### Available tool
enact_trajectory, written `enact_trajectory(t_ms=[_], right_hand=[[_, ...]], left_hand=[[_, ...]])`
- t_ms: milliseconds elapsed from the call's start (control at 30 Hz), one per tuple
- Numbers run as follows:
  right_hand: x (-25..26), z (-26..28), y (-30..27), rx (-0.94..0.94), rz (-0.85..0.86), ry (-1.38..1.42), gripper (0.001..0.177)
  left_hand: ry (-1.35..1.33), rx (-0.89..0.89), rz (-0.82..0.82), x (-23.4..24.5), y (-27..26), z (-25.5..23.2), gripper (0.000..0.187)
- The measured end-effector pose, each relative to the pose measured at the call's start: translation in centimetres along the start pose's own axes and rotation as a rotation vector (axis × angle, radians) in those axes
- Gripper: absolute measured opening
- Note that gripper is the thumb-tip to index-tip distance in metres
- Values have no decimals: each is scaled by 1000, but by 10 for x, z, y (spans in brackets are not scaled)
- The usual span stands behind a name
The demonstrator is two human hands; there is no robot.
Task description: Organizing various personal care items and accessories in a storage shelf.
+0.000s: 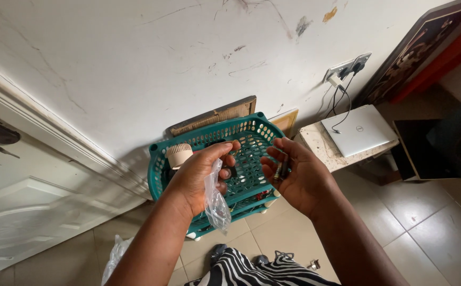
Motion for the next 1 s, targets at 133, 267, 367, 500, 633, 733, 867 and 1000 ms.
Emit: enact_trajectory(t_ms=[133, 267, 367, 500, 633, 733, 867, 1000], right_hand=[[1, -6, 2, -40, -4, -2, 27], [0, -13, 11, -70, 56, -6, 30], [-2, -18, 17, -74, 81, -42, 29], [-4, -24, 20, -89, 47, -48, 35], [-11, -26, 17, -116, 83, -8, 45], [-22, -22, 9, -114, 162, 9, 51], [-33, -18, -5, -138, 241, 124, 65], [-49, -10, -24, -122, 412, 287, 77]], left_hand=[[1, 8, -14, 4, 1, 6, 23], [-7, 10, -42, 11, -1, 11, 24], [3, 15, -76, 18, -4, 12, 25], [15, 29, -106, 27, -6, 19, 27], [11, 32, -116, 27, -9, 21, 28], [15, 41, -117, 25, -7, 23, 30], [-7, 51, -72, 21, -3, 26, 31], [-17, 58, -39, 11, -3, 22, 31]])
Point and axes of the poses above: each hand's wrist, its own y-axis towards the middle knuckle, its own x-axis out of the back of the hand, z = x × y, the point moved 10 cm from there along y, towards the middle knuckle, and after that the axes turned 8 degrees about -x, right-handed, at the moved point
